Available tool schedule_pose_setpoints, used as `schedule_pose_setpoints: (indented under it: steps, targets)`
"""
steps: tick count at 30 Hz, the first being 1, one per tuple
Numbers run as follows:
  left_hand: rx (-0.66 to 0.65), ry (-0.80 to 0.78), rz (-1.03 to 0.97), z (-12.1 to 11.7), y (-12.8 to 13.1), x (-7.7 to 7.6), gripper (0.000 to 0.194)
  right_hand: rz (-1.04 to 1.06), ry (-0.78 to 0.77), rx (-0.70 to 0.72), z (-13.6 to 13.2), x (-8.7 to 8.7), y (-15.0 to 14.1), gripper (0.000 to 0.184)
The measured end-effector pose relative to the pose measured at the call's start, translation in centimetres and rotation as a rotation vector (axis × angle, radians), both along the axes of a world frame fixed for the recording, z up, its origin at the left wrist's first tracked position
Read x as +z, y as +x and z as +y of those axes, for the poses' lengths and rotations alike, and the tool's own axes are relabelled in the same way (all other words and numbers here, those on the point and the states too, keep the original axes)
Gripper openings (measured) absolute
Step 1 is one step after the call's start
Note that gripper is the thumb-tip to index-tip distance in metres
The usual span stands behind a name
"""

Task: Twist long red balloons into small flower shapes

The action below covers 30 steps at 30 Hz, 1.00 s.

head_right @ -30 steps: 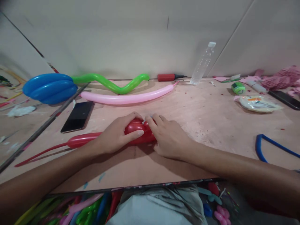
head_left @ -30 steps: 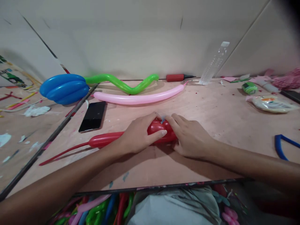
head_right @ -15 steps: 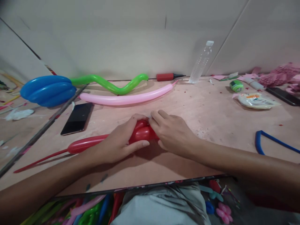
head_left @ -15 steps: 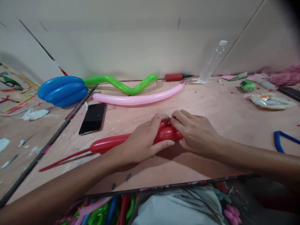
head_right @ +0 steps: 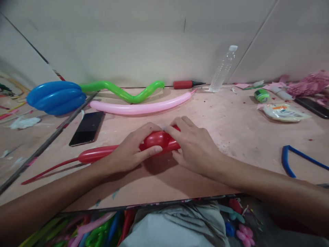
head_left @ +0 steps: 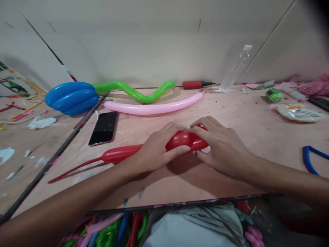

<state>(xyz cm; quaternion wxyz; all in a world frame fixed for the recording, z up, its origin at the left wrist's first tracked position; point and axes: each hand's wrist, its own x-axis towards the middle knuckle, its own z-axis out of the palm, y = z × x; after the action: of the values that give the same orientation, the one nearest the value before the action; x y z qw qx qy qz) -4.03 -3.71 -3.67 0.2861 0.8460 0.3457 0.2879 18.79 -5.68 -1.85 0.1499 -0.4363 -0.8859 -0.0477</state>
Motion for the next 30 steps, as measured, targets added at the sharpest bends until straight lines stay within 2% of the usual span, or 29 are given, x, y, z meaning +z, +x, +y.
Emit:
schedule_pose_setpoints:
  steps: [3,6,10,18,22,24,27,29,30]
  targets:
    - [0.013,0.025,-0.024,0.1,0.0,-0.1,0.044,0.042,-0.052,0.004,0.1,0.4,-0.3,0.024]
    - [-0.005,0.078,-0.025,0.1,0.1,-0.3,0.039,0.057,-0.107,0.009,0.3,0.7,-0.7,0.006]
    - [-0.049,0.091,-0.061,0.2,0.0,-0.2,0.027,0.148,-0.267,0.031,1.1,1.0,-0.7,0.007]
    - [-0.156,0.184,-0.053,-0.1,-0.4,-0.4,0.022,0.348,-0.943,0.233,4.4,1.6,0.1,0.014]
    - [-0.192,0.289,0.133,-0.7,-0.4,-0.3,0.032,0.399,-1.237,0.325,6.4,0.5,0.1,0.012]
    - [-0.205,0.362,0.237,-1.0,-0.3,-0.2,0.033,0.440,-1.440,0.360,6.9,-0.4,0.2,0.020]
    - [-0.233,0.510,0.353,-1.2,-0.2,-0.2,0.027,0.507,-1.756,0.330,6.8,-1.5,0.5,0.034]
    - [-0.243,0.622,0.405,-1.2,-0.2,-0.4,0.022,0.527,-1.837,0.282,6.6,-1.9,0.7,0.035]
    - [-0.238,0.678,0.408,-1.2,-0.2,-0.6,0.021,0.535,-1.821,0.266,6.6,-2.1,0.7,0.035]
